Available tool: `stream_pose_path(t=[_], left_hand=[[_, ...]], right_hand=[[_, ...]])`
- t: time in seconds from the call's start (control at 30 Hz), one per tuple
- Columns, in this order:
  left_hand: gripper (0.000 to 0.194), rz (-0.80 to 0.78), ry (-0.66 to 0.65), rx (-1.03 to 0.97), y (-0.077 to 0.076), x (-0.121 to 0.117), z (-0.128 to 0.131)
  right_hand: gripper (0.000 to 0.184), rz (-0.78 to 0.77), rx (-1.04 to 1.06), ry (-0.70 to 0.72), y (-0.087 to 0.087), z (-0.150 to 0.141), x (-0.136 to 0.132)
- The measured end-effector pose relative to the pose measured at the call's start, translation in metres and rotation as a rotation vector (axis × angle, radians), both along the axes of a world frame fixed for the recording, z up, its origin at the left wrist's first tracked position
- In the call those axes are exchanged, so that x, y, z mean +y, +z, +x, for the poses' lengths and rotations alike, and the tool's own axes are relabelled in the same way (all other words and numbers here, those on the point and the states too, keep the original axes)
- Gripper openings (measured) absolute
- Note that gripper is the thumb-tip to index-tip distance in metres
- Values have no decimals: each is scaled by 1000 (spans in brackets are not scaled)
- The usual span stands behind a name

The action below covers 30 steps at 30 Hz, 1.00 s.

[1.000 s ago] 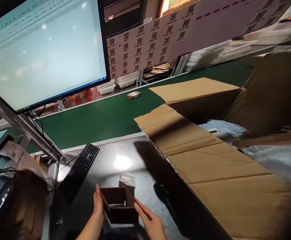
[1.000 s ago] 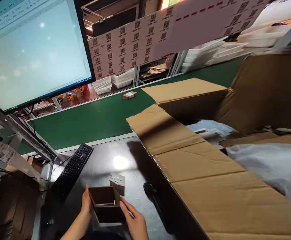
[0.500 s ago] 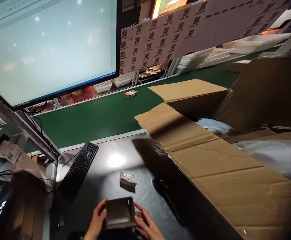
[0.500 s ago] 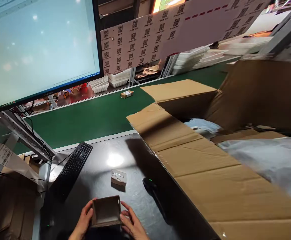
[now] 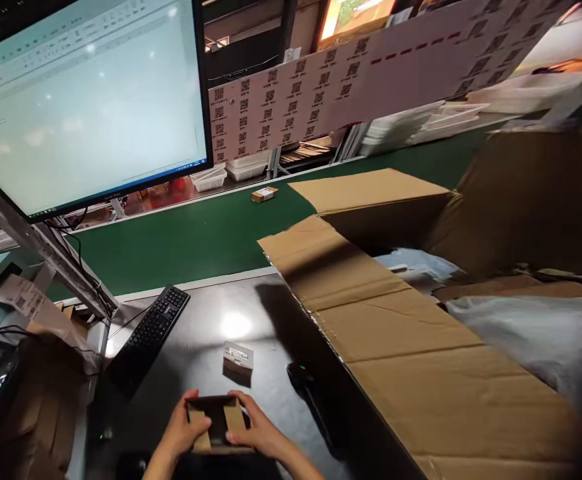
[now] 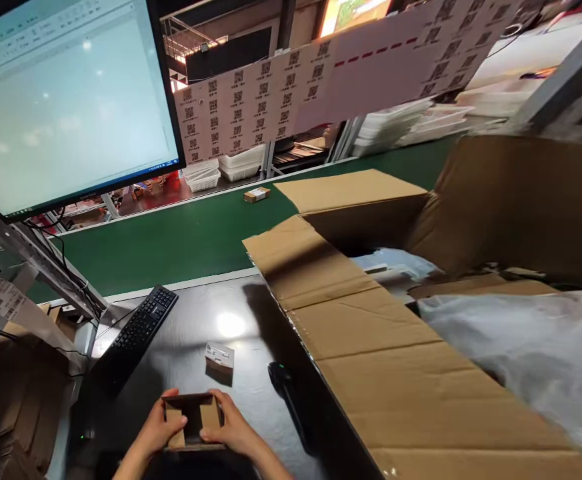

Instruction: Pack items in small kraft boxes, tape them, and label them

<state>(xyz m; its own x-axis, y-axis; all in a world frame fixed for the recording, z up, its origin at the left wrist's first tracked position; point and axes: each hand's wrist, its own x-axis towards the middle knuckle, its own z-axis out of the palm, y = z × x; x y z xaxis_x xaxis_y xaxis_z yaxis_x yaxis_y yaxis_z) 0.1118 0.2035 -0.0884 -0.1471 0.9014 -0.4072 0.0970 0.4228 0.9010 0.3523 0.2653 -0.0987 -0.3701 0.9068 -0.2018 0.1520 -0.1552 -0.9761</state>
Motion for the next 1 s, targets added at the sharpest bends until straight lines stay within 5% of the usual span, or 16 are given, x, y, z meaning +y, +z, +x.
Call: stream_pose_path(t=[0.23,0.47,0.57,0.77,0.83,1.0], left_hand=[[120,164,-289,163,-3,-21,-27],[50,368,-236,422,-7,-17,-23],[38,330,-254,430,-5,-30,-28],[72,292,-358,157,4,-42,-42],[80,297,-333,133,3,-39,-37],[48,222,-5,151,5,-29,-12]], right_hand=[[92,124,93,96,-17,12,-21],[42,336,77,130,-17,10,-3],[28,381,67,144,-19,26,-4],[67,280,77,360,-9,55,-12],[67,248,21,308,-4,48,-13],[42,198,7,-42,9,5,-17]])
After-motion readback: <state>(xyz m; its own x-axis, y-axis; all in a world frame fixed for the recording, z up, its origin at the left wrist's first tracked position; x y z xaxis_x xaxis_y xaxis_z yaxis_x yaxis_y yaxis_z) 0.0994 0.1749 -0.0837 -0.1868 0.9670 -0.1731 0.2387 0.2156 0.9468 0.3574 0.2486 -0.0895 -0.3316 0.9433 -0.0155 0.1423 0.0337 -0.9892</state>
